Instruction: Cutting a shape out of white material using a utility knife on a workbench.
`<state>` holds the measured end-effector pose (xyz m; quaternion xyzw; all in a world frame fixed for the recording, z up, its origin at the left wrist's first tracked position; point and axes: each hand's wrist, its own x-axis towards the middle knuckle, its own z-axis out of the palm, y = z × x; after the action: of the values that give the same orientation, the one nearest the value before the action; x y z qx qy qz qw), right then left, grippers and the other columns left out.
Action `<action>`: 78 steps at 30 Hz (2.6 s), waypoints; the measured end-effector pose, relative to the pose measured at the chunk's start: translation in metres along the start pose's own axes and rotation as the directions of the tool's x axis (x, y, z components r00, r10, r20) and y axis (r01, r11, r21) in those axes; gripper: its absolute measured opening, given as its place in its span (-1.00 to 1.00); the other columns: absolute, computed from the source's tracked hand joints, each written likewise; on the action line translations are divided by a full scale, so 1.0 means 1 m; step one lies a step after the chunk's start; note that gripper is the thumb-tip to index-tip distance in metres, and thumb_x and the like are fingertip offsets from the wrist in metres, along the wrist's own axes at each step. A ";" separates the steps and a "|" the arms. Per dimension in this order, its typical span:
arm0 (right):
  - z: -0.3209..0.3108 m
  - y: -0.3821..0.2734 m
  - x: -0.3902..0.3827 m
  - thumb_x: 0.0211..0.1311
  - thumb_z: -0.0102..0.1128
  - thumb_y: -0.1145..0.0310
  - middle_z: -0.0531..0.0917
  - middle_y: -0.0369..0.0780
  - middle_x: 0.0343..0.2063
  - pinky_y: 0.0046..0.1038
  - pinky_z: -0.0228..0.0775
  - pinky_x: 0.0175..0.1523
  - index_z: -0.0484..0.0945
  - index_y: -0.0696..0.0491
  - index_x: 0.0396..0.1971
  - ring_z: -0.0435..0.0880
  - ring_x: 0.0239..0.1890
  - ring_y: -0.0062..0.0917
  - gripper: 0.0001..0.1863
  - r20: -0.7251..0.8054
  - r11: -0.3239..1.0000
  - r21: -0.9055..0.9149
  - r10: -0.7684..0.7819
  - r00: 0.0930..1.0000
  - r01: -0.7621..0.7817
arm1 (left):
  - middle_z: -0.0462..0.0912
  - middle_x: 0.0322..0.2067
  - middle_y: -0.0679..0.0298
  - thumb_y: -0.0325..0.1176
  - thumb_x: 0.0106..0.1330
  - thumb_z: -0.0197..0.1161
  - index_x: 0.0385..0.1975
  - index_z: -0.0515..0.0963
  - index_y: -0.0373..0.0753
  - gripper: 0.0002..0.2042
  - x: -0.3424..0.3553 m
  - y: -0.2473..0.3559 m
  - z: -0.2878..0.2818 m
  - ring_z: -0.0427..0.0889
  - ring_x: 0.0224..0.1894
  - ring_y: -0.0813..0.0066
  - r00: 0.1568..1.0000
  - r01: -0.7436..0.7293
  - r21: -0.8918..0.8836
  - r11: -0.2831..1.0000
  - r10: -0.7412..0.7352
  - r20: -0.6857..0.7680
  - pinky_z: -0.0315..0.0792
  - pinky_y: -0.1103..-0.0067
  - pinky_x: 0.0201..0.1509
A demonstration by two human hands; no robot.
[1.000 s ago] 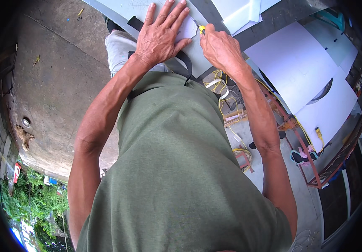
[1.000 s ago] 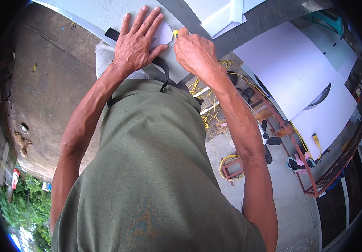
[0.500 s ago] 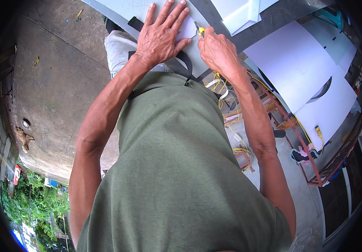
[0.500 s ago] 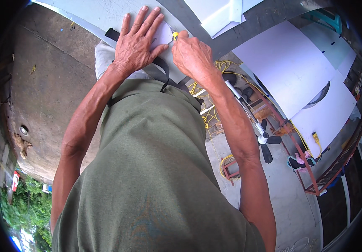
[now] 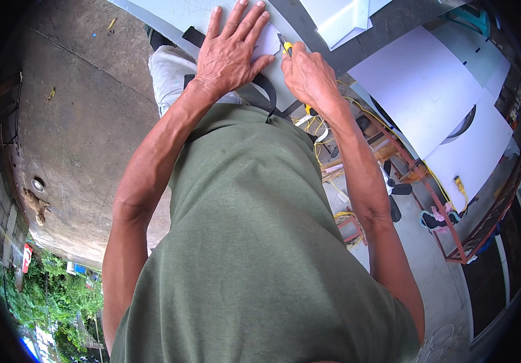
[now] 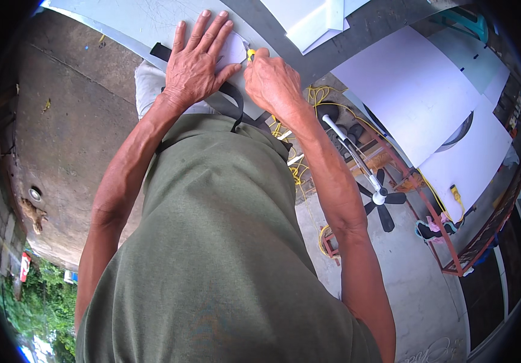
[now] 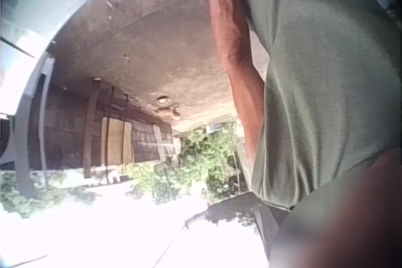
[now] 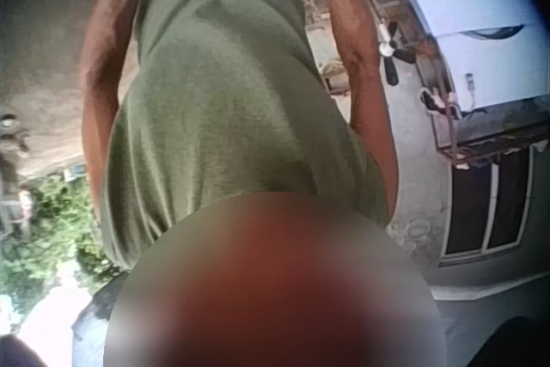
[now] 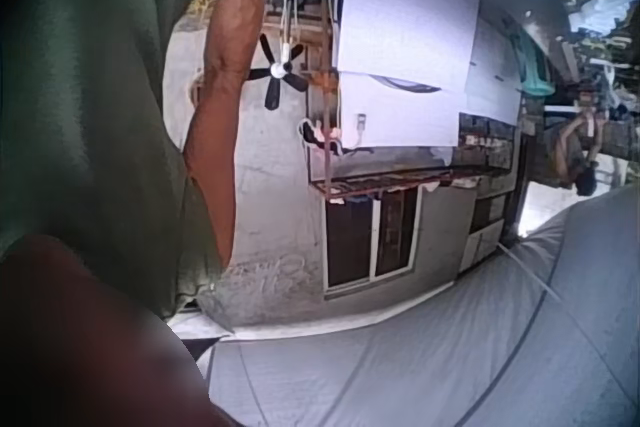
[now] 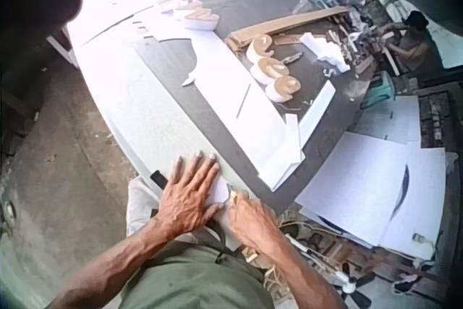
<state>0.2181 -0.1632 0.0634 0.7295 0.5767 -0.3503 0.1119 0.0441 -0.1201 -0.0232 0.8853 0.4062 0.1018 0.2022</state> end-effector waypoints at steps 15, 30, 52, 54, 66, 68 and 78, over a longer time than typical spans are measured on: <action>-0.037 0.030 0.026 0.53 0.02 0.18 0.68 0.05 -0.55 0.02 0.52 -0.26 0.40 0.13 -0.19 0.72 -0.37 0.04 -0.72 0.057 0.892 -0.324 -0.314 0.948 0.316 | 0.05 0.58 0.32 0.30 -0.01 0.47 0.56 0.08 0.01 0.12 0.001 -0.008 -0.024 -0.06 0.62 0.28 0.978 -0.115 -0.007 0.993 0.114 0.173 -0.20 0.19 0.70; -0.023 0.016 0.015 0.53 -0.02 0.22 0.69 0.16 -0.49 0.09 0.54 -0.17 0.39 0.22 -0.23 0.73 -0.31 0.13 -0.69 0.034 0.971 -0.134 -0.193 0.980 0.196 | 0.01 0.58 0.38 0.65 0.11 -0.12 0.58 0.01 0.01 0.11 0.003 -0.028 -0.009 -0.06 0.62 0.38 0.960 -0.273 -0.073 0.959 0.277 0.052 -0.25 0.23 0.71; -0.012 0.001 0.006 0.52 -0.04 0.17 0.67 0.29 -0.38 0.12 0.51 -0.04 0.43 0.31 -0.17 0.69 -0.20 0.26 -0.59 0.057 0.999 0.020 0.027 0.998 -0.028 | 0.01 0.59 0.37 0.63 0.14 -0.06 0.58 0.02 0.01 0.09 0.003 -0.029 -0.009 -0.06 0.62 0.38 0.964 -0.254 -0.097 0.962 0.260 0.055 -0.27 0.20 0.70; -0.010 -0.001 0.004 0.52 -0.03 0.17 0.67 0.30 -0.38 0.11 0.51 -0.04 0.43 0.32 -0.17 0.69 -0.19 0.26 -0.59 0.056 0.999 0.033 0.040 0.998 -0.041 | 0.01 0.59 0.37 0.63 0.14 -0.05 0.58 0.02 0.01 0.09 0.002 -0.029 -0.007 -0.06 0.62 0.38 0.965 -0.255 -0.107 0.961 0.261 0.040 -0.27 0.20 0.70; -0.003 -0.007 0.001 0.51 -0.01 0.18 0.66 0.32 -0.36 0.09 0.53 -0.03 0.45 0.35 -0.17 0.68 -0.18 0.28 -0.58 0.012 0.993 0.069 0.099 0.995 -0.099 | 0.02 0.59 0.38 0.60 0.13 0.03 0.58 0.02 0.02 0.09 0.002 -0.026 -0.011 -0.06 0.62 0.37 0.966 -0.248 -0.123 0.961 0.255 0.040 -0.28 0.20 0.70; -0.002 -0.007 0.000 0.50 -0.01 0.19 0.66 0.34 -0.36 0.09 0.53 -0.03 0.45 0.36 -0.18 0.67 -0.17 0.29 -0.58 0.008 0.992 0.074 0.101 0.995 -0.101 | 0.02 0.59 0.38 0.59 0.14 0.04 0.58 0.02 0.01 0.09 0.002 -0.026 -0.010 -0.06 0.62 0.37 0.966 -0.247 -0.129 0.960 0.254 0.039 -0.28 0.20 0.70; 0.002 -0.011 -0.002 0.47 -0.01 0.23 0.64 0.37 -0.38 0.08 0.54 -0.04 0.44 0.40 -0.21 0.67 -0.18 0.29 -0.59 -0.010 0.985 0.126 0.121 0.993 -0.119 | 0.02 0.58 0.38 0.56 0.15 0.09 0.58 0.03 0.01 0.07 0.002 -0.026 -0.010 -0.06 0.62 0.37 0.967 -0.249 -0.155 0.956 0.256 0.022 -0.29 0.18 0.70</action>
<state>0.2071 -0.1628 0.0661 0.7715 0.5097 -0.3720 0.0819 0.0239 -0.1006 -0.0259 0.9140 0.2766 0.1389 0.2624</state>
